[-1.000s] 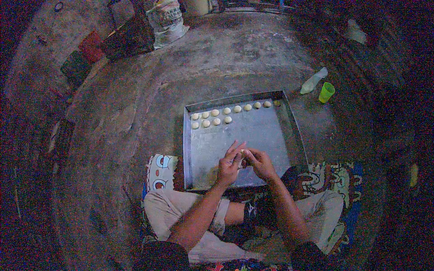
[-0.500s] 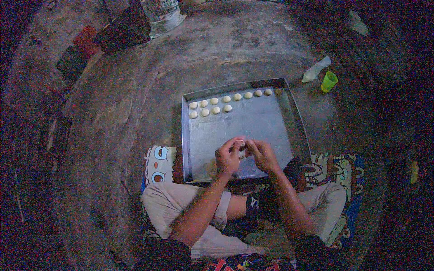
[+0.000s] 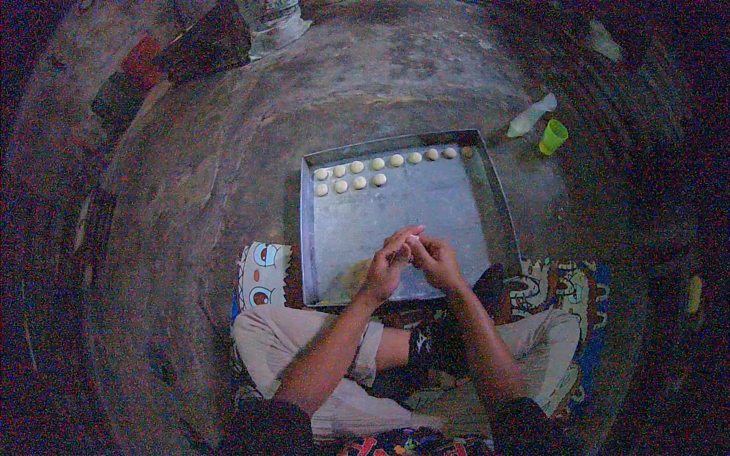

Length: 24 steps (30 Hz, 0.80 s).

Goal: The person takes pieces of dough from a tray and rolls them between their hands to form small balls, placing them back onto the tray.

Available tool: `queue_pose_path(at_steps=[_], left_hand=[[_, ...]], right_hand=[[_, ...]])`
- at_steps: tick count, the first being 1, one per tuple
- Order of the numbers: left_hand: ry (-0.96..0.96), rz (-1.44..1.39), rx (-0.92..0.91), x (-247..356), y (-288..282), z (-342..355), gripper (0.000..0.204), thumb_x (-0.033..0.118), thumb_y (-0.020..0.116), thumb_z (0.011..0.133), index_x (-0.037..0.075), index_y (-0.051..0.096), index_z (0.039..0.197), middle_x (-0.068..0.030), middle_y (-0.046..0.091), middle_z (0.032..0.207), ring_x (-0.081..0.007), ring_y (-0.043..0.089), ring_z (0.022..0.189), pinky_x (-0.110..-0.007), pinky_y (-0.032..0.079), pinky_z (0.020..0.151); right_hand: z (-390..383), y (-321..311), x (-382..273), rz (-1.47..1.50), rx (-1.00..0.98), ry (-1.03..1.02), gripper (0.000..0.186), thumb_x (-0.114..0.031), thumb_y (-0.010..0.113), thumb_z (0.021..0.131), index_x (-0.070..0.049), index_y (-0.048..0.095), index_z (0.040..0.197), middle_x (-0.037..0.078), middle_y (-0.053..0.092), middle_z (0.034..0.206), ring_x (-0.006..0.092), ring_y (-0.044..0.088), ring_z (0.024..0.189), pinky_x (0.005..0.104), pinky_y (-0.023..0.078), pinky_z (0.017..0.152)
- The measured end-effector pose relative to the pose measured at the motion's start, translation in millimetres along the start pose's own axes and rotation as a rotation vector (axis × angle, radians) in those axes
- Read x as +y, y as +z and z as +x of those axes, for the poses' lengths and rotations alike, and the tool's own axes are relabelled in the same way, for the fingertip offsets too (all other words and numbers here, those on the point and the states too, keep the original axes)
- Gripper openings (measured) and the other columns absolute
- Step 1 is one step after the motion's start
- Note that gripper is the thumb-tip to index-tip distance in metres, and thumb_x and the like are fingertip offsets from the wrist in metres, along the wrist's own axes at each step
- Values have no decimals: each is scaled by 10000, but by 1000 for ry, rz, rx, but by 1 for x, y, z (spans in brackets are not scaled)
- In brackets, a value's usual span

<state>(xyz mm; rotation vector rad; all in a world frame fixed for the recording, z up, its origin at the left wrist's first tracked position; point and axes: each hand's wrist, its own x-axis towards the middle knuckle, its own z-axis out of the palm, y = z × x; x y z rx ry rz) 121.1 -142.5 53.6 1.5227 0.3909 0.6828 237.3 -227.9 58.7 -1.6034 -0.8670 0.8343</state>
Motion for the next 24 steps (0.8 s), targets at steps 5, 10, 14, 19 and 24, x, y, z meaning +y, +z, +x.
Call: queue_pose_path(at_steps=[5,10,14,19,24], left_hand=[[76,219,56,0,-1,-1,315,222,517,983,38,611,1220,-134,625,1161,-249,592,1091,-351,463,938],[78,313,329,13,-4,1,217,178,520,983,9,643,1044,-91,675,992,-198,624,914,-337,490,831],[133,122,482,18,-30,4,213,196,538,981,17,637,923,-49,677,982,-143,606,860,-302,491,752],[-194,-218,448,26,-26,-5,220,218,630,933,62,683,1079,-27,681,1039,-102,610,880,-255,498,699],[-185,-400,311,19,-21,-9,276,201,638,927,57,651,1162,-32,658,1091,-105,609,940,-252,498,767]], right_hand=[[3,2,-1,-11,54,-63,366,-327,505,994,-11,655,885,26,614,717,114,532,630,297,443,577],[2,0,9,-3,-52,-42,333,-293,512,991,3,659,956,66,663,817,152,593,766,311,472,669],[-13,10,8,-402,132,-142,238,-224,616,921,-15,672,1022,134,702,913,205,656,868,351,507,764],[-21,1,5,-400,-97,17,211,-161,704,832,-27,683,993,148,707,893,247,686,825,378,525,764],[-30,3,-6,-484,-74,-32,233,-202,708,810,-15,688,949,176,702,873,305,691,804,391,532,744]])
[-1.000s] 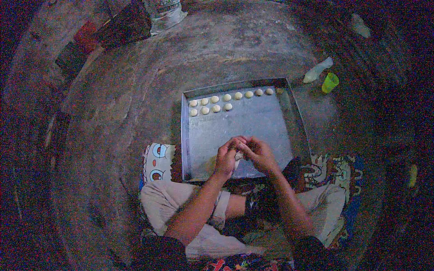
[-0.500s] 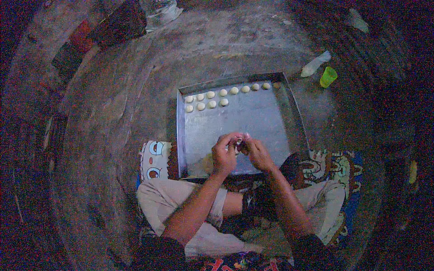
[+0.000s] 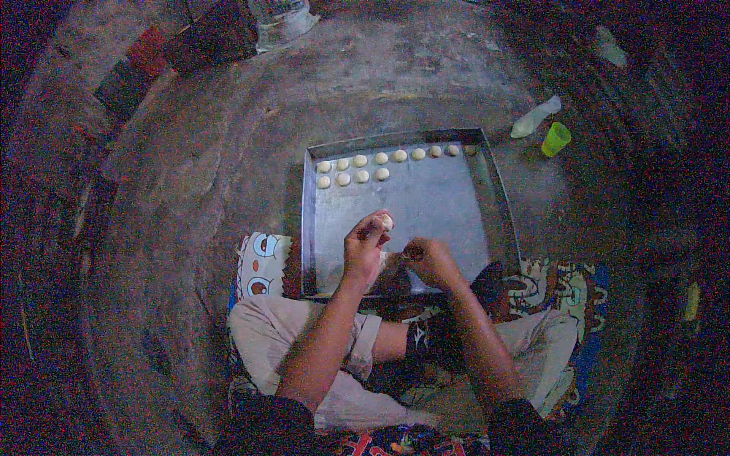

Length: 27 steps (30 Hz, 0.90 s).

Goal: The person takes pieces of dough from a tray and rolls them between their hands to form small balls, placing them back onto the tray.

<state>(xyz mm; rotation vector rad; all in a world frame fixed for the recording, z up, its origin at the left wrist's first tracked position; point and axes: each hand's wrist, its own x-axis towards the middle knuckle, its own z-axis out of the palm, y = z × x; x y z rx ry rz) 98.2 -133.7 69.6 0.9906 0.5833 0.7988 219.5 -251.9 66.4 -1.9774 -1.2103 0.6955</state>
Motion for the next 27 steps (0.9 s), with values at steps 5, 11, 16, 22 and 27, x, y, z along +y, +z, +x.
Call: queue_pose_path(at_steps=[5,11,16,22,27], left_hand=[[-47,84,-91,1,9,3,341,161,613,943,60,580,1266,-47,627,1146,-118,596,986,-257,478,878],[32,176,-80,2,2,16,367,161,660,912,56,559,1249,-64,638,1087,-128,600,944,-274,493,818],[-17,255,-50,4,-4,28,341,155,659,909,57,566,1223,-64,647,1042,-136,609,919,-283,504,793],[-120,169,-59,19,-2,31,291,191,635,932,55,616,1188,-56,671,1031,-130,622,899,-278,514,752],[-211,281,-79,25,9,32,298,207,652,920,73,640,1186,-49,676,1064,-122,628,921,-268,533,706]], right_hand=[[0,-1,-6,-99,-120,66,252,-220,699,801,-7,698,936,191,702,875,320,689,802,409,531,739],[15,-5,9,40,-222,58,213,-178,665,820,-6,714,936,171,712,853,244,677,770,393,522,748],[25,-20,16,138,-211,102,211,-124,646,850,-7,702,1016,126,719,904,192,653,788,357,520,773],[43,-43,-14,550,207,89,236,-104,674,877,-15,673,1096,100,707,972,163,655,867,297,524,793],[47,-30,-22,328,307,-94,178,-99,697,865,-17,682,1021,69,699,949,150,656,852,280,528,795]])
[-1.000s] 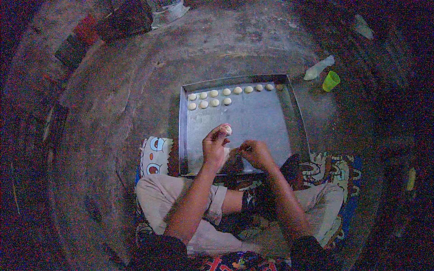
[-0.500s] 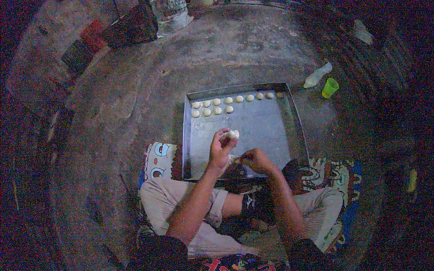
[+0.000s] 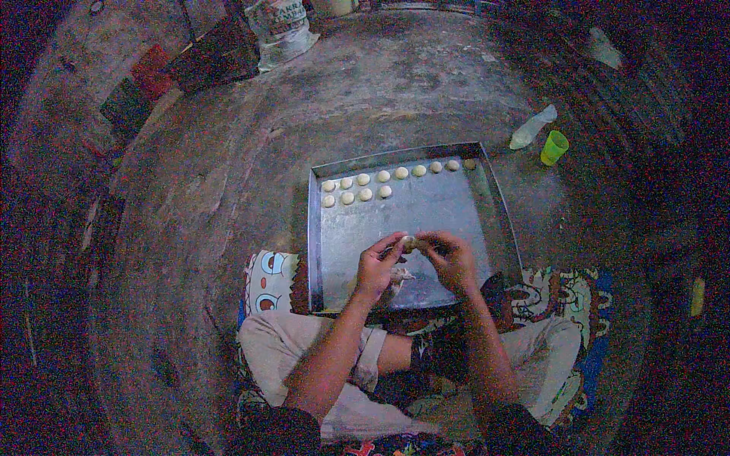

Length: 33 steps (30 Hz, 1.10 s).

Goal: The person takes pieces of dough from a tray and rolls them between their hands to form small balls, placing them back onto the tray.

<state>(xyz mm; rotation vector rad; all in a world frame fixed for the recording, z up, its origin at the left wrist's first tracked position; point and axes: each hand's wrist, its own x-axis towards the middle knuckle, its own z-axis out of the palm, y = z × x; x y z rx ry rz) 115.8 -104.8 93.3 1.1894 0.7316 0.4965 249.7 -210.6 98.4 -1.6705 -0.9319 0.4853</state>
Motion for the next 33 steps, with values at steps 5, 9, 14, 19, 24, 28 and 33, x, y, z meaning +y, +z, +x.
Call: queue_pose_path(at_steps=[5,9,14,19,24,28,33], left_hand=[[200,41,-73,-15,-5,6,329,201,682,897,83,636,1201,-21,680,1049,-108,626,918,-248,539,647],[35,55,-105,-14,2,-3,347,192,709,874,71,631,1190,-26,680,1040,-109,628,903,-247,537,645],[-6,-76,-105,-15,0,-3,310,164,724,859,40,641,1131,-54,690,1015,-120,640,897,-254,538,685],[50,-54,-57,-21,-8,4,273,134,729,851,13,650,1083,-70,691,996,-130,647,888,-269,537,781],[45,-161,-39,-26,-16,12,230,104,694,873,6,653,1077,-77,692,987,-136,652,884,-275,535,817],[74,-182,5,-28,-17,20,203,105,646,905,3,656,1081,-88,693,992,-141,657,896,-275,541,807],[95,238,101,-9,-9,14,252,124,611,930,-10,639,1142,-107,689,1060,-165,658,952,-288,529,831]], right_hand=[[-2,6,-11,-94,21,20,162,-96,719,843,-17,667,975,44,671,944,166,648,921,311,539,805],[-6,7,-1,155,-10,120,215,-113,728,837,-12,642,1006,53,658,964,169,631,992,324,550,779],[-11,12,-3,33,-25,199,209,-136,716,852,2,631,984,77,686,900,152,656,872,308,544,740],[-11,19,2,-238,-44,66,176,-151,702,868,14,660,910,106,697,809,132,656,740,295,520,656],[-5,21,-2,-251,-122,92,189,-180,672,896,-1,678,957,105,699,810,141,652,737,291,514,676],[5,16,32,264,-206,213,207,-182,653,914,-21,659,1043,97,698,922,153,655,808,296,521,738],[8,12,8,29,-191,52,265,-137,663,905,-35,613,1145,83,674,1026,149,649,905,292,528,776]])
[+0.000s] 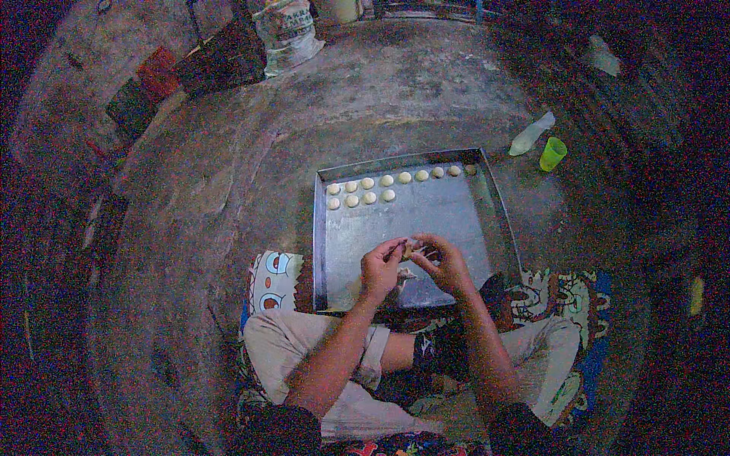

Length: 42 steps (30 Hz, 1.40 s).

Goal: The person takes pieces of dough from a tray and rolls them between their hands to form small balls, placing them back onto the tray.

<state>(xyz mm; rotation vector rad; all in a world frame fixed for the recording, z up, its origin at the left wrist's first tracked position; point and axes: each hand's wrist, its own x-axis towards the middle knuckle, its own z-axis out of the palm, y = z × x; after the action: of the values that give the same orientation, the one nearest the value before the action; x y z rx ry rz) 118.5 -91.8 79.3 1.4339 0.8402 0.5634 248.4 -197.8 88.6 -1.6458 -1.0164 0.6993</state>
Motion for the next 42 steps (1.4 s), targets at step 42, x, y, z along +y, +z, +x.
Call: queue_pose_path(at_steps=[42], left_hand=[[189,48,66,-6,-1,0,140,148,674,899,62,679,1009,-43,696,955,-109,625,836,-266,524,703]], right_hand=[[3,-1,0,-94,-3,-225,63,-41,653,872,-30,678,929,79,667,852,182,657,787,286,514,705]])
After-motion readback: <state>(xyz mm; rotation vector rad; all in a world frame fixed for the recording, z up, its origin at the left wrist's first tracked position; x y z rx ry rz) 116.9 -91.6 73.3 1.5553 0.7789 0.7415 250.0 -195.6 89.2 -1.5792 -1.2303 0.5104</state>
